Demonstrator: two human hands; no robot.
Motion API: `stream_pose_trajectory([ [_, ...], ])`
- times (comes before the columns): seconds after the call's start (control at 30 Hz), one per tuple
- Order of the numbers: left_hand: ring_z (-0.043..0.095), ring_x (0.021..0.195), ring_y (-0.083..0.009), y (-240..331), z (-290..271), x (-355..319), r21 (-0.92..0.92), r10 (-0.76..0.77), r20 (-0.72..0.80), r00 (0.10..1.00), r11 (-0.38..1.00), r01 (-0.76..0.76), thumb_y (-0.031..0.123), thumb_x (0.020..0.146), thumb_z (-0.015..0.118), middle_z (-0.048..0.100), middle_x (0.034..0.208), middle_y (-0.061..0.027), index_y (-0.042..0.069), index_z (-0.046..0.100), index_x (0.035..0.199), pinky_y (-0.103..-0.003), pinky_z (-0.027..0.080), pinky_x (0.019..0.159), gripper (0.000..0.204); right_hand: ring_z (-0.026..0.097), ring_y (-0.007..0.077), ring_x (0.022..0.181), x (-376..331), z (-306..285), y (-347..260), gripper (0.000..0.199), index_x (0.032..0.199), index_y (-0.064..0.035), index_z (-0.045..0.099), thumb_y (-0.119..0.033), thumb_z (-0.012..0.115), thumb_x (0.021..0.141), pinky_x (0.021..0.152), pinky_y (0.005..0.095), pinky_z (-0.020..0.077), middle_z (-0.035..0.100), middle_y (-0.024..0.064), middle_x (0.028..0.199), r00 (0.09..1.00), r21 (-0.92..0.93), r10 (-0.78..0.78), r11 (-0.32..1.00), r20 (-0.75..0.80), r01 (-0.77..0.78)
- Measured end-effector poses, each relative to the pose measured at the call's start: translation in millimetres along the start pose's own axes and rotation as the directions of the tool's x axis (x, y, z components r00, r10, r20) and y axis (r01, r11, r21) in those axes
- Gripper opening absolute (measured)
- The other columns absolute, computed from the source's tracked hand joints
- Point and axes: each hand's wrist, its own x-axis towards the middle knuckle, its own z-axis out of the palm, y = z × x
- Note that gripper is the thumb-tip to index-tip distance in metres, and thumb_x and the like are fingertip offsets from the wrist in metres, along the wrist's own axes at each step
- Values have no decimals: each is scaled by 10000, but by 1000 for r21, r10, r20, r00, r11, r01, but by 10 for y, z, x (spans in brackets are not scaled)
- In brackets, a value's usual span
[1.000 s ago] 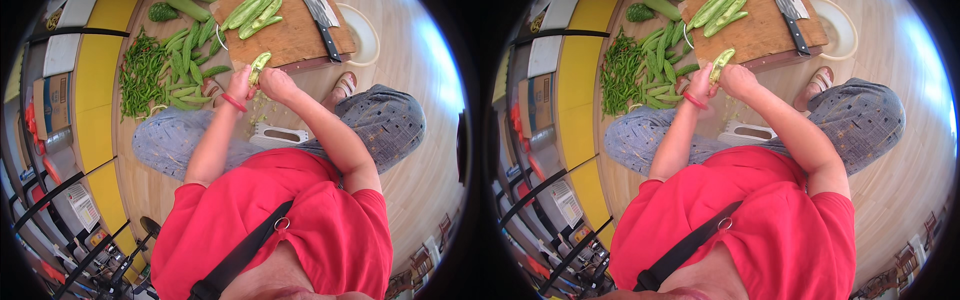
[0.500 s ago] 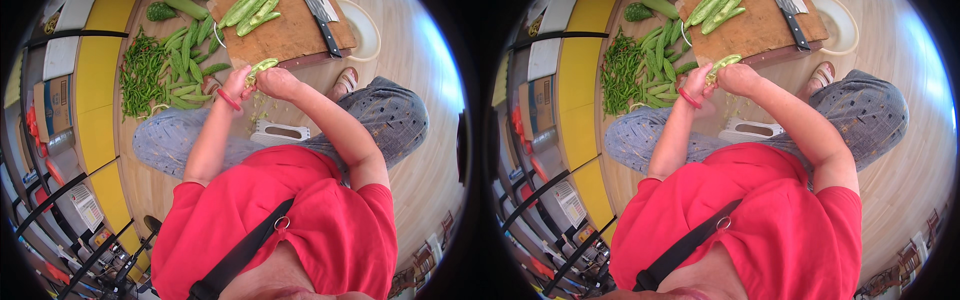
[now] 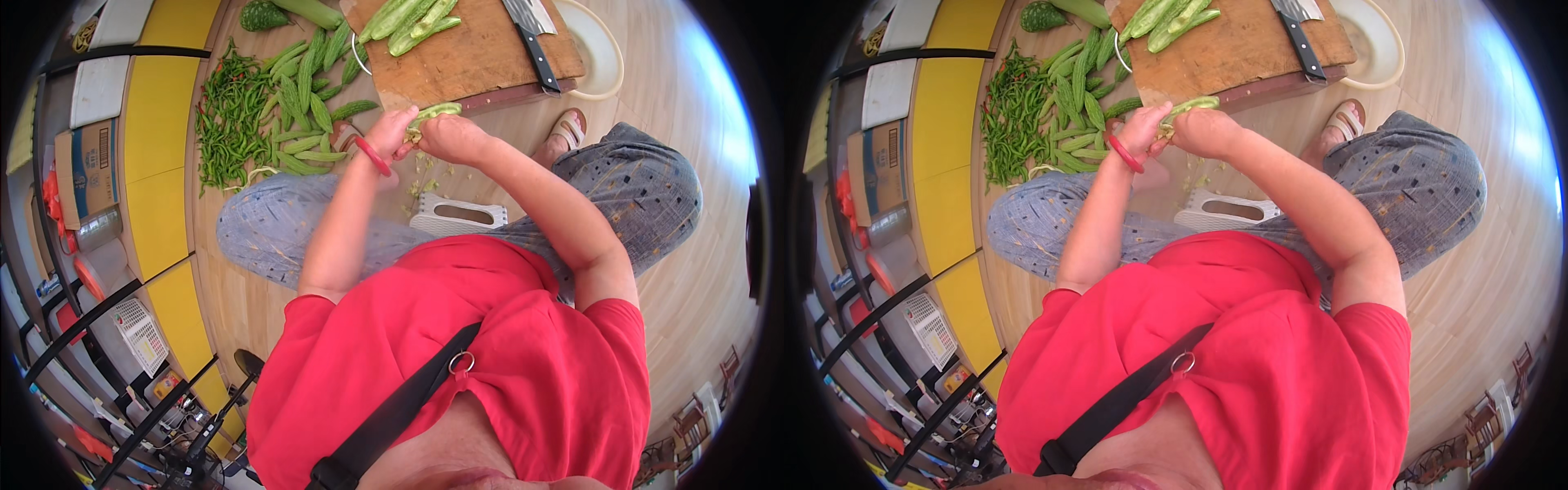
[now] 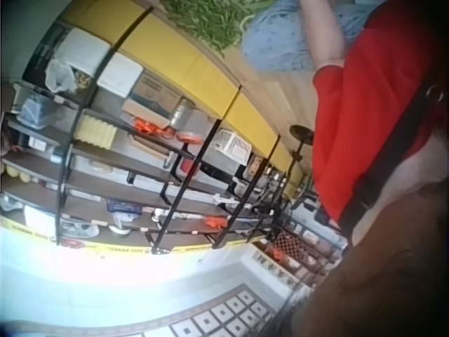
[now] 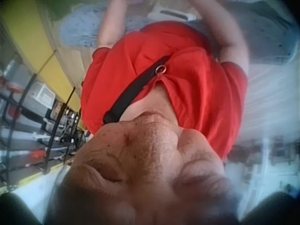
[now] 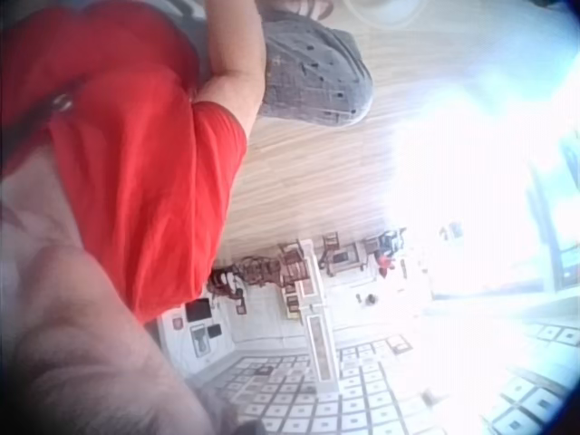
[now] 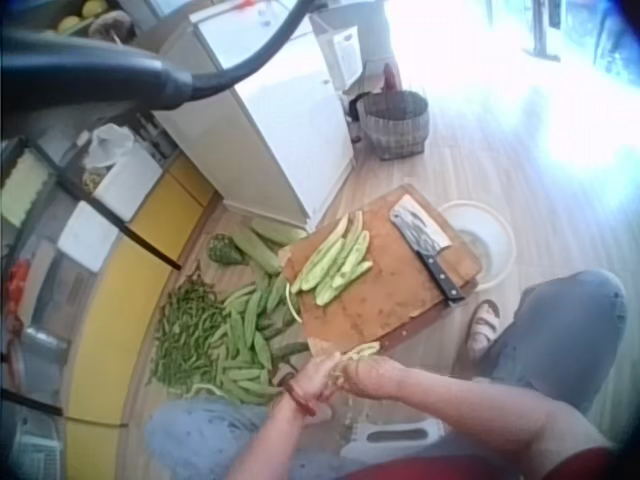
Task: The person uses a spoon to scrape the seeds out of halved bitter melons after cutting off their ends with a cleaver.
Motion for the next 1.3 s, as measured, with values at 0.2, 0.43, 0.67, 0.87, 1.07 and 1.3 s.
stream_pose_trajectory([
  [0.2, 379, 341, -94, -185, 60, 99, 262, 294, -61, 954, 927, -269, 340, 875, 467, 477, 514, -24, 51, 548, 771, -243, 239, 297, 318, 599, 327, 588, -30, -45, -48, 208, 608, -17, 576, -161, 497, 737, 601, 398, 490, 572, 200, 601, 999, 153, 34, 988, 5, -34],
  [0.43, 339, 312, -74, -42, 93, -21, 46, -147, -40, 988, 988, 149, 344, 863, 468, 501, 525, -51, 60, 550, 795, -209, 211, 288, 303, 614, 322, 670, -74, 47, 51, 202, 669, -9, 600, -188, 524, 727, 638, 404, 487, 598, 200, 664, 988, 53, -148, 987, -33, 150],
  [0.67, 323, 302, -57, -5, -24, -12, 22, -242, 70, 968, 970, 241, 335, 861, 474, 510, 538, -57, 67, 548, 820, -197, 208, 280, 281, 611, 295, 590, -52, 12, 87, 148, 664, -36, 572, -165, 521, 714, 554, 392, 492, 598, 163, 617, 965, -62, -254, 966, -70, 250],
  [0.87, 399, 331, -90, 0, -176, 125, -121, -55, -59, 997, 992, 48, 361, 891, 420, 531, 567, -51, 33, 552, 861, -214, 280, 279, 355, 613, 295, 583, -64, -14, -115, 150, 657, -50, 551, -174, 505, 727, 542, 396, 491, 594, 154, 600, 975, -76, -205, 977, -84, 199],
  [1.07, 579, 600, -179, 166, -330, 107, -446, 178, 71, 981, 886, -128, 411, 910, 356, 583, 702, -85, -1, 534, 971, -262, 483, 529, 453, 606, 348, 703, -79, -203, -202, 196, 850, -13, 513, -189, 430, 825, 653, 451, 468, 606, 219, 728, 993, 150, 98, 985, -70, -87],
  [1.3, 613, 746, -206, 249, -166, 27, -443, 220, -26, 975, 872, -209, 347, 903, 405, 613, 897, -127, 36, 509, 1032, -324, 529, 612, 351, 587, 362, 667, -41, -422, -233, 141, 796, -33, 478, -170, 456, 824, 577, 467, 442, 588, 202, 694, 922, 192, 149, 978, -358, -83],
])
